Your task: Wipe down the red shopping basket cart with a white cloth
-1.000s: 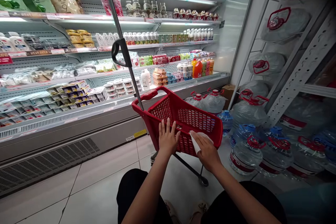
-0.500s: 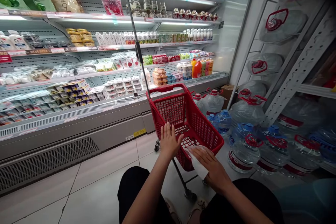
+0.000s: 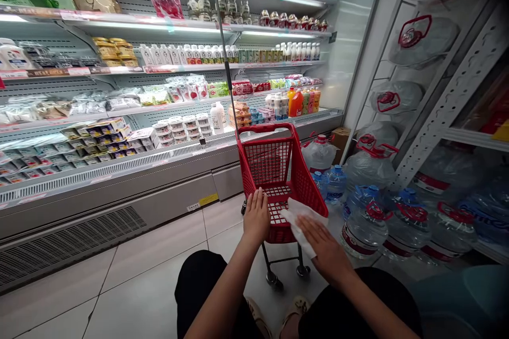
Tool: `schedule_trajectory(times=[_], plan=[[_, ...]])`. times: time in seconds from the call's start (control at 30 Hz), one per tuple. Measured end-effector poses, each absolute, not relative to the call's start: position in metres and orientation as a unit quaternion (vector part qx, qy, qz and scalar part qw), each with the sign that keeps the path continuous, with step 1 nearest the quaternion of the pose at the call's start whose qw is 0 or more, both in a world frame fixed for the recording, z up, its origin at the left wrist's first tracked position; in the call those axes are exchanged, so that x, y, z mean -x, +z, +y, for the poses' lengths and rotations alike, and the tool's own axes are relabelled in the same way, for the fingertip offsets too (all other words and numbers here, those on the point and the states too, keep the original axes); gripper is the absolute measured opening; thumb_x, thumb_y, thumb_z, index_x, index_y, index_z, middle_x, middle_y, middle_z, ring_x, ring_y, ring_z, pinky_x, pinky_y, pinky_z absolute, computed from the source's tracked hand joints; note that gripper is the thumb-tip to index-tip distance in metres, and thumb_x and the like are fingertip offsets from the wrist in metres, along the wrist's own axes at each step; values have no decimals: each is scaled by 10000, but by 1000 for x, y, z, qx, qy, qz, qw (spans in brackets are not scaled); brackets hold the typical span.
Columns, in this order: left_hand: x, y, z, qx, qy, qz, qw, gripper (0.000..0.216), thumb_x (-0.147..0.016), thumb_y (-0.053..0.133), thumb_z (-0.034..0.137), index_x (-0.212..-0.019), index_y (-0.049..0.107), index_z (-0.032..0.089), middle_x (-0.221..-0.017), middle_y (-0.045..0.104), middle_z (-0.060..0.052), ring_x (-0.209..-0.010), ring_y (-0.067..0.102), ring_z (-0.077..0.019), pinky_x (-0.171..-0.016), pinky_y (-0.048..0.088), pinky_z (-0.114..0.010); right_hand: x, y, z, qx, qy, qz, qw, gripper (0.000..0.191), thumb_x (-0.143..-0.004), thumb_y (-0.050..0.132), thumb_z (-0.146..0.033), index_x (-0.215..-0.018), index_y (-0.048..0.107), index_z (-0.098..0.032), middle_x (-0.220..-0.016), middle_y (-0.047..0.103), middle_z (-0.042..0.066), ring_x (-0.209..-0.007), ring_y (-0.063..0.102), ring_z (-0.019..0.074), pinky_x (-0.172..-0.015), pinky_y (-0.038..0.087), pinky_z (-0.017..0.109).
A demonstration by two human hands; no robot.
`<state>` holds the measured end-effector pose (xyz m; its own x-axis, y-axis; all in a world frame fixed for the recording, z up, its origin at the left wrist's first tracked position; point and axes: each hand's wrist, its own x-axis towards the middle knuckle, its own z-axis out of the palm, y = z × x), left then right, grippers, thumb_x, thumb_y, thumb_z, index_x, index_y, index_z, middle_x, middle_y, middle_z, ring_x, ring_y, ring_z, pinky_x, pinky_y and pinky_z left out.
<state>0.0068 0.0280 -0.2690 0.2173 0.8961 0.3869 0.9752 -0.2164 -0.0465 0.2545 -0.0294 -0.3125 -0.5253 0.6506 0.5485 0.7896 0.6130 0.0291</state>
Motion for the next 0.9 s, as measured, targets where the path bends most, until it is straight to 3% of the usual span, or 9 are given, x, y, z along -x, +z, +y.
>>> schedule_trajectory(times=[0.13,0.27,0.37,0.53,0.73,0.9], plan=[[-3,-274,23,783,-125,-596,128,631,-989,382,126,-1619,351,133,-1682,356,-99,-1573,296,-210,-1305,259,-420,-215,-309,-32,371,-123,-890,236,919,-841,437,-54,-1685,98,-182,-1693,345,60,-1546,333,226,-1234,378,441],[17,-269,20,785,-132,-595,110,682,-968,332,71,-1637,304,202,-1694,335,-28,-1575,286,-169,-1306,261,-446,-227,-307,-18,359,-128,-896,227,839,-906,450,-94,-1681,159,-230,-1650,430,54,-1469,451,231,-1213,401,452],[38,-261,21,788,-143,-590,102,698,-965,332,65,-1637,299,249,-1694,334,-12,-1573,289,-162,-1307,251,-464,-264,-306,-9,335,-150,-905,213,751,-986,452,-174,-1677,174,-264,-1632,461,25,-1456,468,206,-1254,333,437],[69,-249,28,784,-131,-600,87,706,-937,325,21,-1607,360,243,-1673,383,-32,-1565,312,-172,-1309,231,-495,-317,-298,1,335,-186,-902,200,712,-1024,415,-210,-1678,145,-288,-1663,401,-16,-1536,355,175,-1309,194,432],[41,-259,20,782,-156,-597,83,634,-949,384,58,-1570,424,183,-1627,462,-76,-1534,383,-206,-1289,293,-454,-277,-291,-10,383,-103,-883,249,869,-878,410,-80,-1687,122,-215,-1736,216,64,-1580,262,236,-1255,333,476],[21,-278,4,784,-207,-582,68,549,-1024,347,150,-1569,408,182,-1546,567,-76,-1468,484,-198,-1281,301,-476,-197,-294,-37,307,-26,-918,250,996,-714,459,-88,-1673,195,-150,-1716,286,89,-1594,202,283,-1262,315,521]])
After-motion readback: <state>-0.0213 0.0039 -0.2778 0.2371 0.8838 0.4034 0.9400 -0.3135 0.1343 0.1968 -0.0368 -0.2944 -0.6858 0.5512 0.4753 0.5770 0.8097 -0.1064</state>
